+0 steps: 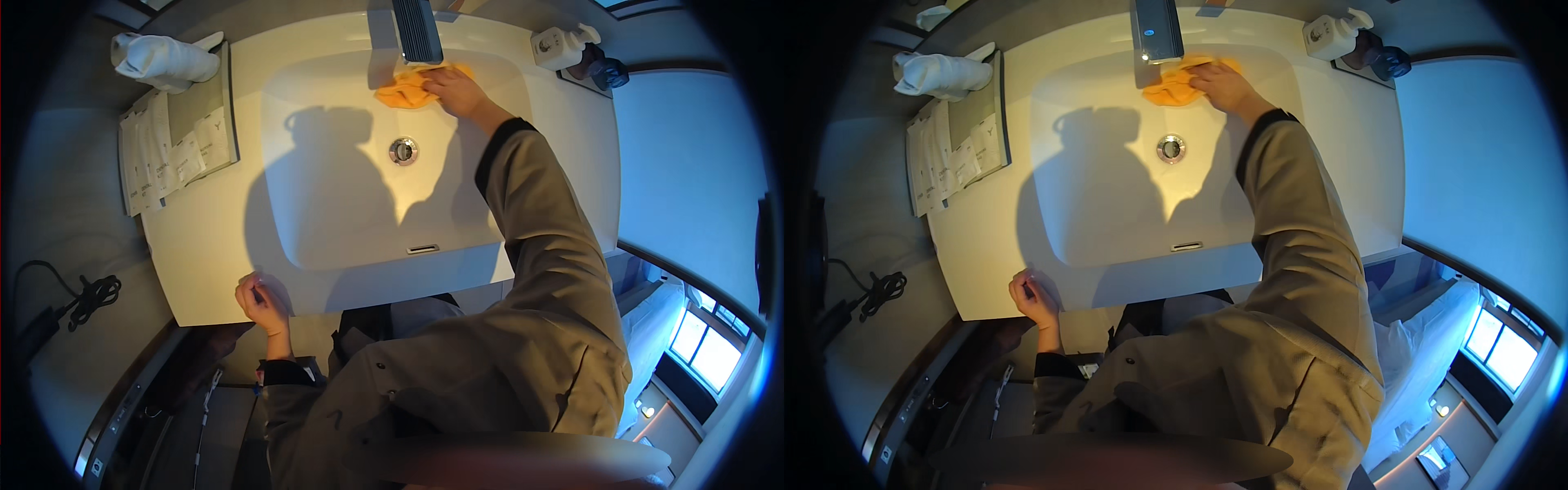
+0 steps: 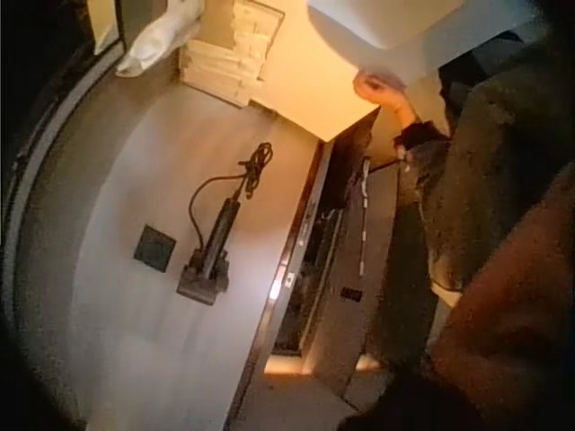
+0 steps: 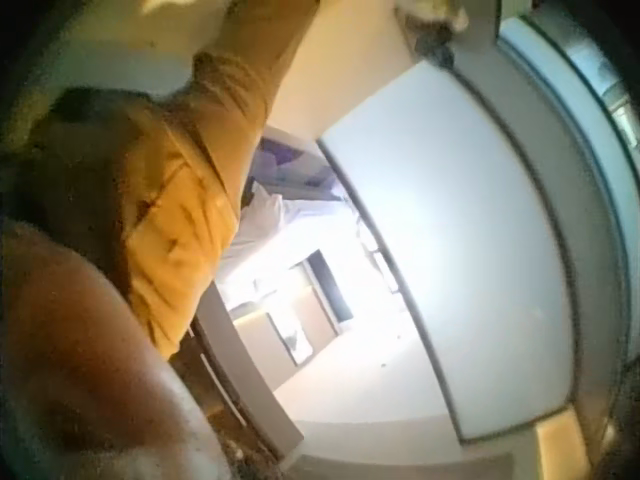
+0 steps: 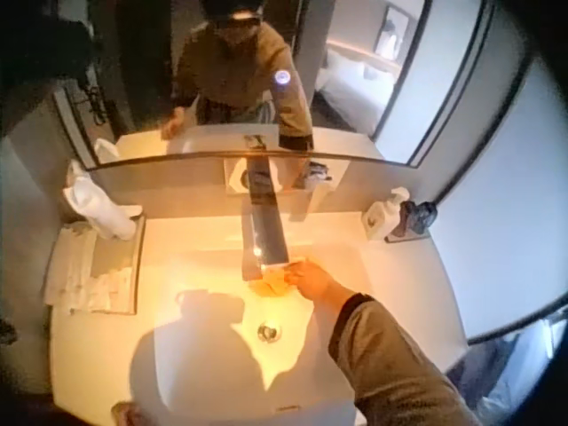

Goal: Housekeeping staff cleaning surfaces in a hotel room, including a desk, bathroom sink, and tables.

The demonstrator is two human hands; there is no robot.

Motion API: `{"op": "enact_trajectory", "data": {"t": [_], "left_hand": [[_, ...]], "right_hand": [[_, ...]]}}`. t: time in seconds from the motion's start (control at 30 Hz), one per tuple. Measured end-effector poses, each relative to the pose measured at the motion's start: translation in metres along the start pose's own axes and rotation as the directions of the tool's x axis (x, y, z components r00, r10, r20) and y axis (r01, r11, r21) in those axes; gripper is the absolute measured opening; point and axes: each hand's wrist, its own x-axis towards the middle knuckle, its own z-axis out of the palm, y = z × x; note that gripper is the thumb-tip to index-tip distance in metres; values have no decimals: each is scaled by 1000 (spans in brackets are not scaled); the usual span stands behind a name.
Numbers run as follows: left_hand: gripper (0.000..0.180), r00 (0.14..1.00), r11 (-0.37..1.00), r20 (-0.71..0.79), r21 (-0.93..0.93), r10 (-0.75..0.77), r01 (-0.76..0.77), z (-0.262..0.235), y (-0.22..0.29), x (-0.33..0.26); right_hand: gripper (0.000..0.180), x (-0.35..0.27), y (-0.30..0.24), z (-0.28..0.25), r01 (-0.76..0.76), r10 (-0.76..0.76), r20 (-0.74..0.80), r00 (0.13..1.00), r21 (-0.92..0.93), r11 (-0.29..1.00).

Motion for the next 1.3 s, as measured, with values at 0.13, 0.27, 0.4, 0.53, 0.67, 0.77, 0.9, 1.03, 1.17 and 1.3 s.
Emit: {"op": "enact_trajectory", "data": {"t": [0.13,0.27,0.4,0.53,0.67,0.77,0.9,1.03,1.17,1.3], "left_hand": [[18,1000,1000,-7,-12,-23,22,-2,5,3],[16,998,998,7,31,59,-59,-2,4,8],[16,997,997,-31,32,71,-70,-5,-2,4],[15,996,995,-2,49,85,-85,1,1,10],[15,998,994,-13,85,66,-65,-8,0,1],[15,996,992,3,82,94,-94,-6,1,2],[16,993,992,36,45,117,-118,6,9,16],[18,995,986,-3,134,100,-99,0,2,7],[18,997,983,56,171,61,-70,-4,10,9],[18,995,988,24,117,101,-103,1,0,5]], "right_hand": [[24,-42,-13,-24,-319,323,88,942,-60,946],[26,-122,-65,-53,-192,57,574,817,178,965],[10,-146,-108,-143,-570,188,969,-159,-245,784],[15,-129,-79,-183,-802,187,968,169,25,597],[21,-68,-65,-181,-788,388,687,614,515,336],[20,17,-57,-103,-546,794,-111,598,669,505],[26,121,28,11,-80,601,-435,670,763,641],[31,184,-63,7,-369,507,-630,588,349,861],[30,235,-123,-7,-185,298,-362,883,315,931],[31,249,-178,5,-132,272,-393,878,349,928]]}}
